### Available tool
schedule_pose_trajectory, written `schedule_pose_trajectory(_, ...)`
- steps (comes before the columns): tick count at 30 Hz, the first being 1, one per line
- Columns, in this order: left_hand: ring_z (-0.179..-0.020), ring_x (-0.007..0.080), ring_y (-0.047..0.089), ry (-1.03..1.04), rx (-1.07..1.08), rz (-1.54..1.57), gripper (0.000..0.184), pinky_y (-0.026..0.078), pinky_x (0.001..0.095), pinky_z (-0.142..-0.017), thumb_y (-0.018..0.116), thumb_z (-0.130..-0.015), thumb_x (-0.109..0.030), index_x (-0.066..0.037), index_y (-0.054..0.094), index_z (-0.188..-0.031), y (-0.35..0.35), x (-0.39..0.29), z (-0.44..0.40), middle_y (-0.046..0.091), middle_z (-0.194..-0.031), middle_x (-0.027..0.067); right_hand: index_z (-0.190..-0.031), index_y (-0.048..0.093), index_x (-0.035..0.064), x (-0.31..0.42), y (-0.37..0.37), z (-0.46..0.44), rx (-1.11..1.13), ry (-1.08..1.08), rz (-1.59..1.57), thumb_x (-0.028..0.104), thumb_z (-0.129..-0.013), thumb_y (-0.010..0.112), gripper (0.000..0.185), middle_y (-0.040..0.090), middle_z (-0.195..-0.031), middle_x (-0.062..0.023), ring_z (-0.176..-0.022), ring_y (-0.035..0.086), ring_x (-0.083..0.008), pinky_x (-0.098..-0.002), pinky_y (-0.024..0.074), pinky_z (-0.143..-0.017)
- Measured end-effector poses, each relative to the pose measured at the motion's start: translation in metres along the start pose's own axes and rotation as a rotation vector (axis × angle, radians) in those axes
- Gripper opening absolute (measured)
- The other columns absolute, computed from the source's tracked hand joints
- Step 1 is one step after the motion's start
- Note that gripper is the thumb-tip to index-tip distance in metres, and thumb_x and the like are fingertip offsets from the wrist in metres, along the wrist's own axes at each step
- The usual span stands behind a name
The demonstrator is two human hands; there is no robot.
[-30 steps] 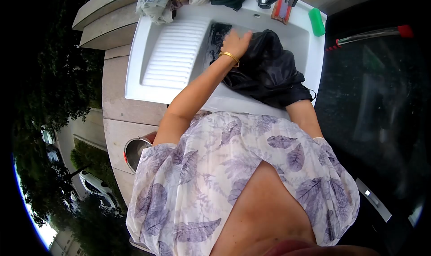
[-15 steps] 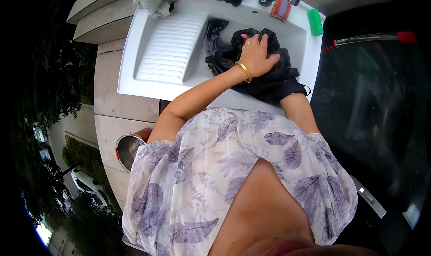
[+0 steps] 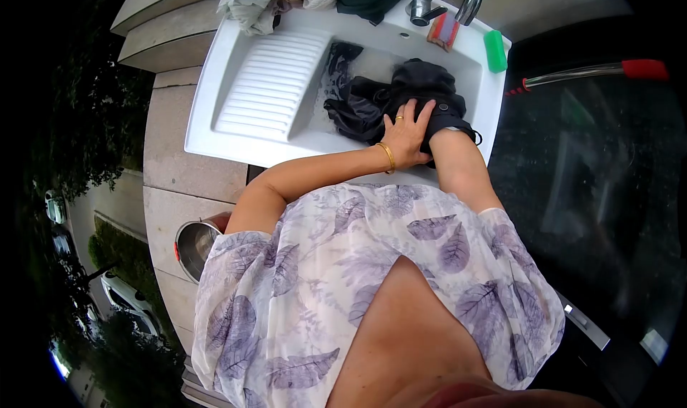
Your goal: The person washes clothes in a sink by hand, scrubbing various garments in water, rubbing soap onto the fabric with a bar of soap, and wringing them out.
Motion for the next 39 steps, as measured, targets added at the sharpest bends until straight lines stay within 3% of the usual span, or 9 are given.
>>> schedule_pose_trajectory(8, -0.088, 0.0371, 0.059, -0.479, -0.199, 0.053, 0.041, 0.047, 0.0436, -0.075, 0.056, -0.07, -0.013, -0.018, 0.055, -0.111, -0.017, 0.121, -0.05, 0.063, -0.09, 0.0177, -0.122, 0.05, 0.003, -0.056, 0.024, -0.031, -0.042, 0.122, 0.53, 0.025, -0.082, 0.059, 0.047, 0.048, -0.126, -0.0098, -0.106, 0.05, -0.0183, -0.0277, 0.041, -0.089)
schedule_pose_trajectory(14, -0.097, 0.0348, 0.059, -0.711, -0.276, 0.002, 0.041, 0.047, 0.0392, -0.084, 0.053, -0.07, -0.014, -0.012, 0.062, -0.11, -0.069, 0.198, -0.05, 0.062, -0.102, 0.0169, -0.124, 0.049, 0.006, -0.017, 0.053, 0.032, 0.602, 0.202, 0.717, 0.029, -0.073, 0.069, 0.059, 0.052, -0.123, -0.01, -0.109, 0.048, -0.0211, -0.0303, 0.0388, -0.091)
schedule_pose_trajectory(16, -0.093, 0.0355, 0.06, -0.743, -0.222, 0.038, 0.037, 0.047, 0.0404, -0.08, 0.051, -0.069, -0.012, -0.009, 0.064, -0.103, -0.096, 0.208, -0.04, 0.063, -0.095, 0.02, -0.116, 0.053, -0.0013, 0.047, 0.061, 0.071, 0.658, -0.222, 0.94, 0.016, -0.071, 0.068, 0.051, 0.058, -0.107, -0.0096, -0.092, 0.052, -0.015, -0.0273, 0.0442, -0.08)
schedule_pose_trajectory(20, -0.081, 0.0328, 0.063, -0.601, -0.467, 0.179, 0.037, 0.048, 0.0354, -0.074, 0.046, -0.065, -0.003, -0.004, 0.067, -0.095, -0.138, 0.246, -0.006, 0.065, -0.083, 0.0211, -0.119, 0.051, -0.0012, 0.087, 0.001, 0.079, 0.53, -0.206, 0.796, 0.012, -0.072, 0.067, 0.051, 0.058, -0.11, -0.0108, -0.095, 0.052, -0.0142, -0.0275, 0.0451, -0.081)
schedule_pose_trajectory(22, -0.07, 0.0217, 0.062, -0.548, -0.558, 0.359, 0.038, 0.047, 0.0289, -0.068, 0.043, -0.062, 0.001, 0.001, 0.067, -0.092, -0.163, 0.23, 0.008, 0.066, -0.075, 0.0147, -0.105, 0.057, 0.0001, 0.092, -0.033, 0.077, 0.445, -0.431, 0.826, 0.013, -0.07, 0.064, 0.038, 0.062, -0.096, -0.0185, -0.081, 0.058, -0.0289, -0.0316, 0.0454, -0.076)
schedule_pose_trajectory(26, -0.064, 0.0138, 0.055, -0.673, -0.594, 0.435, 0.039, 0.044, 0.0249, -0.059, 0.044, -0.06, 0.002, 0.005, 0.067, -0.092, -0.181, 0.248, 0.018, 0.062, -0.073, 0.007, -0.087, 0.061, -0.0019, 0.119, -0.088, 0.065, 0.001, -0.183, 1.249, 0.014, -0.072, 0.057, 0.022, 0.06, -0.077, -0.0224, -0.07, 0.058, -0.0296, -0.0352, 0.0444, -0.067)
schedule_pose_trajectory(30, -0.066, 0.0168, 0.058, -0.786, -0.562, 0.371, 0.038, 0.045, 0.0265, -0.062, 0.047, -0.062, -0.003, 0.004, 0.066, -0.094, -0.179, 0.258, 0.03, 0.063, -0.074, 0.0095, -0.086, 0.062, -0.0002, 0.16, -0.118, 0.091, -0.312, -0.373, 0.977, 0.017, -0.073, 0.058, 0.022, 0.057, -0.065, -0.0107, -0.06, 0.054, -0.0155, -0.0282, 0.0419, -0.058)
schedule_pose_trajectory(36, -0.078, 0.0319, 0.062, -0.723, -0.385, -0.04, 0.036, 0.047, 0.0354, -0.071, 0.057, -0.067, -0.022, 0.001, 0.062, -0.094, -0.173, 0.258, 0.036, 0.064, -0.083, 0.0185, -0.107, 0.057, 0.0019, 0.142, -0.099, 0.083, -0.272, -0.421, 0.743, 0.014, -0.08, 0.059, 0.03, 0.06, -0.091, -0.0076, -0.079, 0.057, -0.0128, -0.025, 0.0434, -0.074)
schedule_pose_trajectory(39, -0.082, 0.0362, 0.06, -0.718, -0.364, -0.05, 0.036, 0.046, 0.0378, -0.074, 0.061, -0.071, -0.029, 0.002, 0.055, -0.088, -0.166, 0.254, 0.036, 0.062, -0.086, 0.0217, -0.124, 0.046, 0.0065, 0.119, -0.061, 0.08, -0.417, -0.584, 1.567, 0.018, -0.078, 0.057, 0.049, 0.05, -0.116, -0.0207, -0.095, 0.056, -0.0293, -0.0386, 0.0432, -0.081)
Point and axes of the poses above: each hand's wrist, its own z-axis away from the middle knuckle, its own y-axis out of the palm, x = y × z, the point moved 5 cm from there along -z, towards the middle knuckle
